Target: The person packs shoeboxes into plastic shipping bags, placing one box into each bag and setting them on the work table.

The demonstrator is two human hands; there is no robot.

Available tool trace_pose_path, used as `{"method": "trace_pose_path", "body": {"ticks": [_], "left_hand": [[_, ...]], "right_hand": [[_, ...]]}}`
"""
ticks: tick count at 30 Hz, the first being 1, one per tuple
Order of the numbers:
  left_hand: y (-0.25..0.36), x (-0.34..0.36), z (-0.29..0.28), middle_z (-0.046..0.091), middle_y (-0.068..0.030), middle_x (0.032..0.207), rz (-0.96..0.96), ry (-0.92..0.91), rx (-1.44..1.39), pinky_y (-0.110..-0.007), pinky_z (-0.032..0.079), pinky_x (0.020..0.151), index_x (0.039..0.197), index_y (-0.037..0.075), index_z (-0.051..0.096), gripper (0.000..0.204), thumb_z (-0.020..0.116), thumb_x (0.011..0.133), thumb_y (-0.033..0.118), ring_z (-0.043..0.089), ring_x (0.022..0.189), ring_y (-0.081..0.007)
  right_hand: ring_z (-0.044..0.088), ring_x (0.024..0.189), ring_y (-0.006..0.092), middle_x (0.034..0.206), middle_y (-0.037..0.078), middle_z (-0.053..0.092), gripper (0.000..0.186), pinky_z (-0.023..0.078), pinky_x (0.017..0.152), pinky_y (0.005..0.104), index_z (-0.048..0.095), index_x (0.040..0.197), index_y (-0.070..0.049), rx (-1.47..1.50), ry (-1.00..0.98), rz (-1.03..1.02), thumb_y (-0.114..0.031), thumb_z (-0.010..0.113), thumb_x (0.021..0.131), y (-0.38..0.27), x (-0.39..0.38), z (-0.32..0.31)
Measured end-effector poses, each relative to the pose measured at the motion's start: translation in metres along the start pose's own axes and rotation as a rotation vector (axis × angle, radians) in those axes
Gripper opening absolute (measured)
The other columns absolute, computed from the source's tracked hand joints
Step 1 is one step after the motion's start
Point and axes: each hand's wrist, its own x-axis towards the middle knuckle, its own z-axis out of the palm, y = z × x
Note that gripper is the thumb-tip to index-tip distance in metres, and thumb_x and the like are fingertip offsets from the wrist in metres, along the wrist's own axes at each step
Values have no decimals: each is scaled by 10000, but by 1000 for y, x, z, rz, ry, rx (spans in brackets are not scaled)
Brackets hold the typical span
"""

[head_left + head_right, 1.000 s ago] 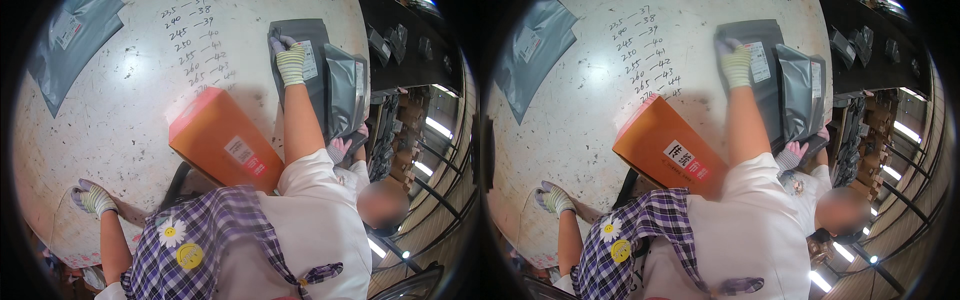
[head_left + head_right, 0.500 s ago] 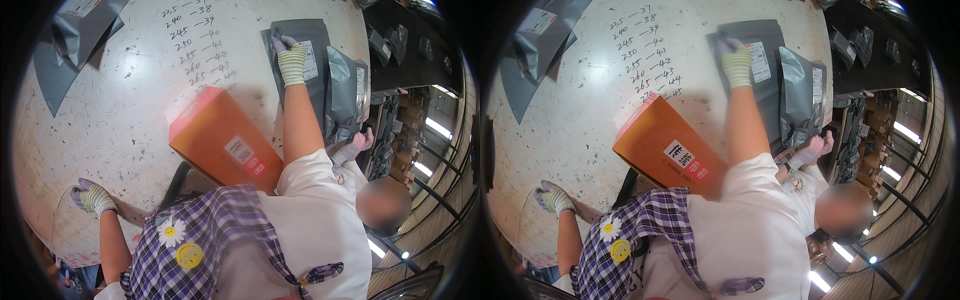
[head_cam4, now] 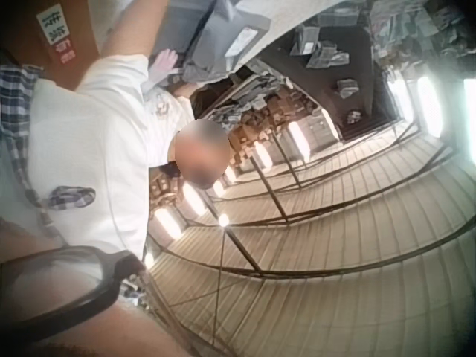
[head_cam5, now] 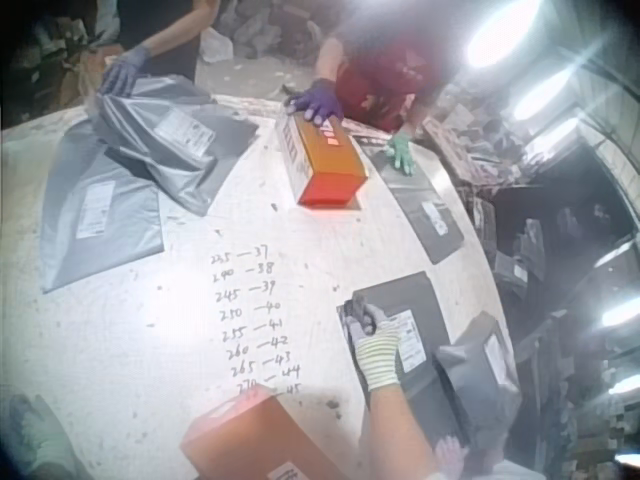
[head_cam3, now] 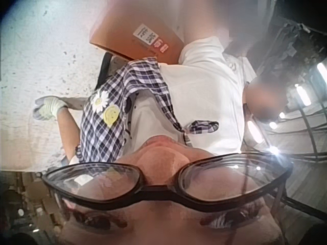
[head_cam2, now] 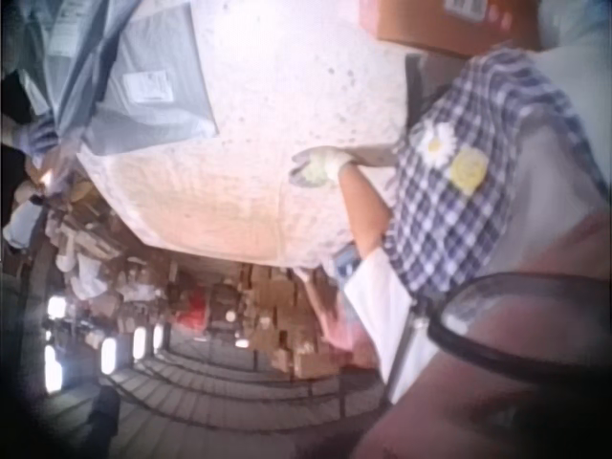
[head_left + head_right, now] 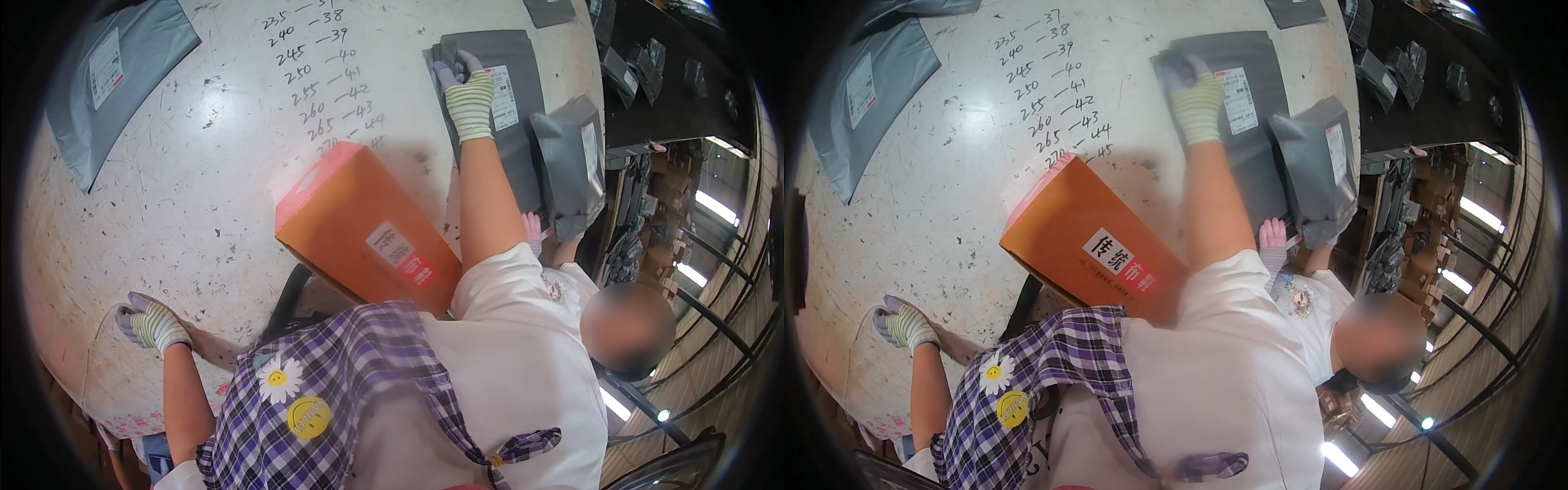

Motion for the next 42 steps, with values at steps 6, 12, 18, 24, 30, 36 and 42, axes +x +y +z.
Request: {"method": "trace_pose_path", "body": {"ticks": [6, 12, 18, 24, 30, 36, 42], "left_hand": [[3, 0, -1, 549, -166, 1360, -12, -15, -22, -490, 364, 1086, 1315, 32, 531, 604, 522, 978, 533, 501, 1284, -353], [-2, 2, 1, 575, -148, 1329, 21, 2, 32, -496, 386, 1064, 1301, 32, 541, 596, 531, 977, 533, 503, 1276, -346], [-5, 0, 3, 581, -151, 1327, 24, 11, 2, -483, 398, 1059, 1305, 30, 543, 602, 535, 974, 533, 503, 1279, -345], [-11, 2, 9, 566, -161, 1347, 50, 38, 0, -484, 384, 1070, 1311, 27, 537, 600, 519, 980, 527, 499, 1287, -350], [-1, 2, 4, 561, -164, 1348, 25, 1, 24, -494, 369, 1083, 1321, 16, 524, 608, 510, 988, 525, 479, 1304, -355], [-11, 2, 11, 565, -154, 1343, 59, 44, 31, -493, 376, 1078, 1312, 13, 531, 611, 511, 990, 531, 478, 1301, -354], [-16, 2, 11, 567, -157, 1339, 65, 7, 0, -493, 381, 1075, 1318, 18, 531, 622, 506, 989, 545, 488, 1294, -348]], "right_hand": [[553, 737, 103, 914, 24, 632, 581, 489, 699, 259, 519, 1381, -73, -106, 71, -255, -91, 742, 845, 3, -6, 12], [602, 791, 153, 968, 70, 650, 495, 513, 737, 303, 539, 1314, -71, -210, 112, -355, -101, 736, 861, -9, -15, 14], [606, 833, 193, 1038, 89, 618, 417, 513, 747, 339, 562, 1236, -62, -251, 155, -426, -78, 725, 854, -16, -19, 12], [574, 817, 211, 1027, 97, 584, 382, 497, 761, 352, 565, 1199, -51, -319, 227, -492, -66, 722, 851, -13, -19, 12], [575, 827, 227, 1032, 119, 580, 384, 493, 770, 356, 554, 1192, -40, -252, 266, -412, -89, 733, 856, -10, -18, 18], [580, 852, 240, 1045, 129, 585, 390, 493, 773, 359, 553, 1189, -20, -285, 258, -406, -107, 737, 857, -13, -18, 17], [576, 858, 240, 1041, 129, 590, 377, 495, 775, 362, 579, 1173, -16, -283, 251, -404, -116, 743, 848, -11, -20, 17]]}}
